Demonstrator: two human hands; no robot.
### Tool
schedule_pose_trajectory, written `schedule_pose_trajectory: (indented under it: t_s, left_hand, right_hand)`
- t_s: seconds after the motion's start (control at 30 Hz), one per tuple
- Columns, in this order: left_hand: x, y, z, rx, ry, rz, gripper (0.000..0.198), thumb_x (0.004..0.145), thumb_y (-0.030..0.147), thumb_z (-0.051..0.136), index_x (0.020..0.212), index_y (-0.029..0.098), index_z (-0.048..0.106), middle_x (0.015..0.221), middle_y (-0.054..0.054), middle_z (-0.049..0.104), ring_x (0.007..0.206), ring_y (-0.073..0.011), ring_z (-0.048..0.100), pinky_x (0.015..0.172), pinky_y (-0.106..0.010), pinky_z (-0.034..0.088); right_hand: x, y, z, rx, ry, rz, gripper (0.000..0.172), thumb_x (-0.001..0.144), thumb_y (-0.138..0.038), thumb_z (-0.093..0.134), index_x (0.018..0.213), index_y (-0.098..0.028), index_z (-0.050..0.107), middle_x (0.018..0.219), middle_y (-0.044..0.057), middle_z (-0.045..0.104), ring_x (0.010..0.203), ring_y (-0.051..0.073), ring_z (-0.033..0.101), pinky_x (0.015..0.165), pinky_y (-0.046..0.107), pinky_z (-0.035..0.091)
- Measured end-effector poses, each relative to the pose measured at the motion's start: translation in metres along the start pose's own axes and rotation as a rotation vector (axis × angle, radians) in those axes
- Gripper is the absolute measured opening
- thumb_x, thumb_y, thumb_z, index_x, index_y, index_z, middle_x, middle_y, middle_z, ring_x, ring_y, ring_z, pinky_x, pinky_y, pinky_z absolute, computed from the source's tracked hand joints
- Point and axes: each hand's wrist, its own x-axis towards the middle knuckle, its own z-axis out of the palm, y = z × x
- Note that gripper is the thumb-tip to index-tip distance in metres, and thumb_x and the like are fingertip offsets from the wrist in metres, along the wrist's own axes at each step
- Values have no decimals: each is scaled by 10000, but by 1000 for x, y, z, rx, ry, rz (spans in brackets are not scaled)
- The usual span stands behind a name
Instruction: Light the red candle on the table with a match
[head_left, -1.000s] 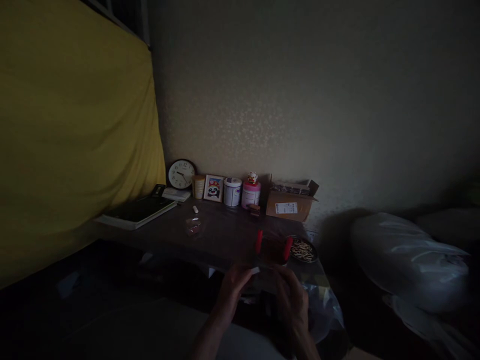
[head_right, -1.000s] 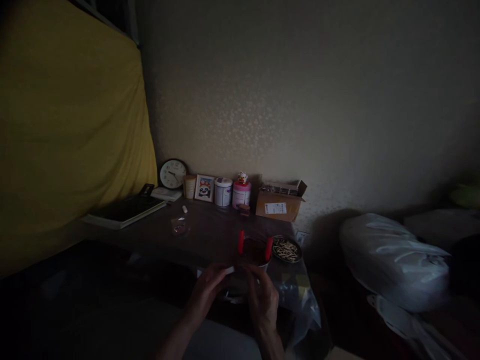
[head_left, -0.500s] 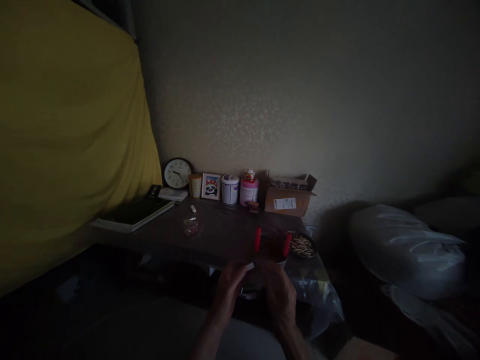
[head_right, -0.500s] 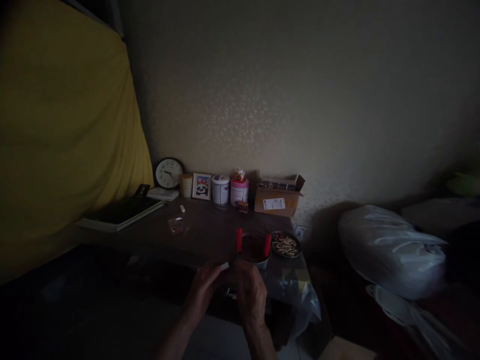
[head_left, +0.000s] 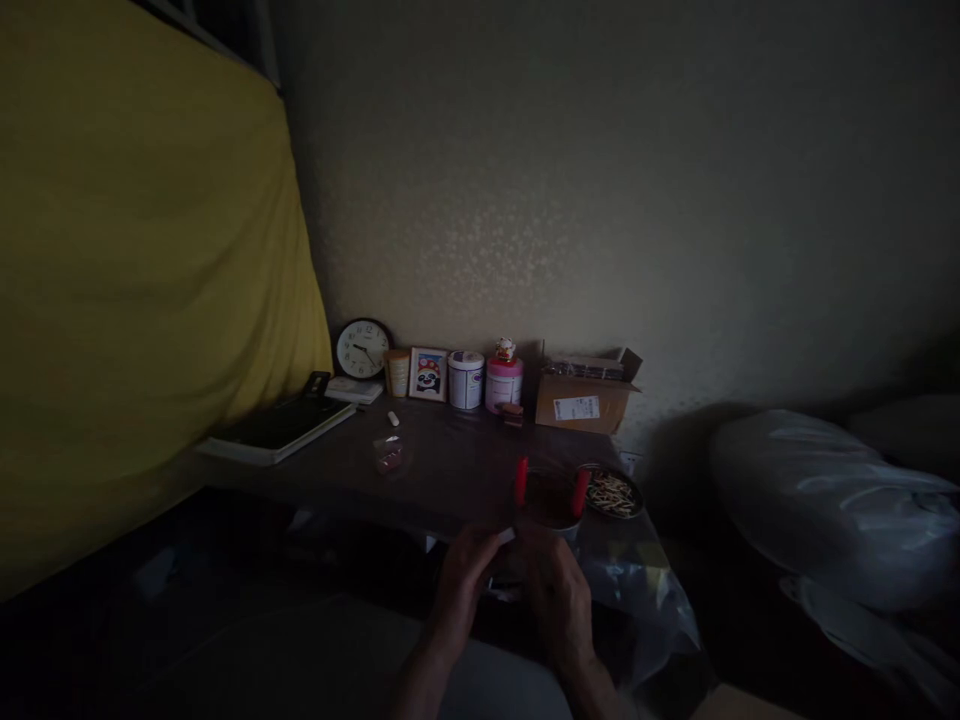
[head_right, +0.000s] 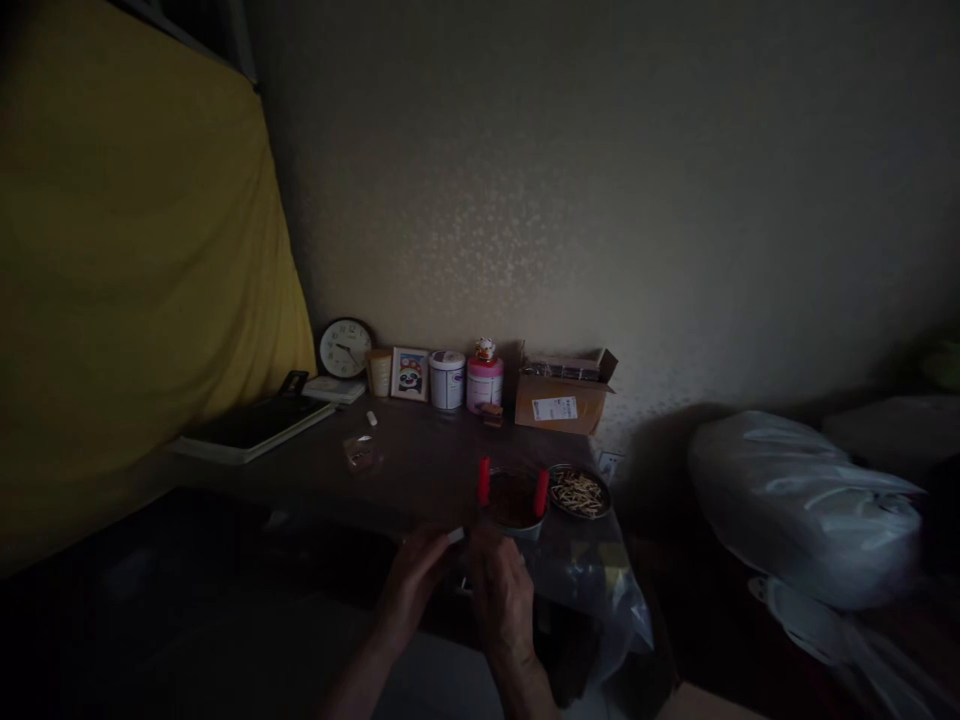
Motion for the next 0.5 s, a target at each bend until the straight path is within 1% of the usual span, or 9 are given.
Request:
schedule_pose_trajectory:
  t_s: [0.13,0.23,0.37,0.5]
  left_hand:
    - [0,-2,0,1,-32,-24,250,752,357,604,906,163,642,926,-64,663,939,-236,591,832,-345,439]
    - [1,-3,0,18,-27,-19,285,733,379,623,913,158,644,937,-74,667,957,-241,589,844,-341,433]
    - [1,-2,1,20,-10,-27,345,691,430,645,891,150,658,906,-76,675,937,-251,595,851,-357,435]
    - [0,1,2,-9,5,-49,331,675,412,663,891,161,668,927,-72,673,958,-254,586,879,-361,421]
  right_hand:
    - [-4,6,3,28,-21,25,225,886,-216,436,1058,-210,581,929,75,654,869,192,616,737,295,497]
    - [-5,8,3,44,-32,54,228,893,-226,431,1072,-213,572,954,78,648,890,192,611,754,296,496]
    - [-5,8,3,38,-18,46,217,893,-216,435,1060,-208,574,947,73,649,894,187,611,764,288,491]
    - [-6,8,4,16,-26,44,220,896,-214,427,1063,-206,569,954,72,651,904,188,611,774,291,488]
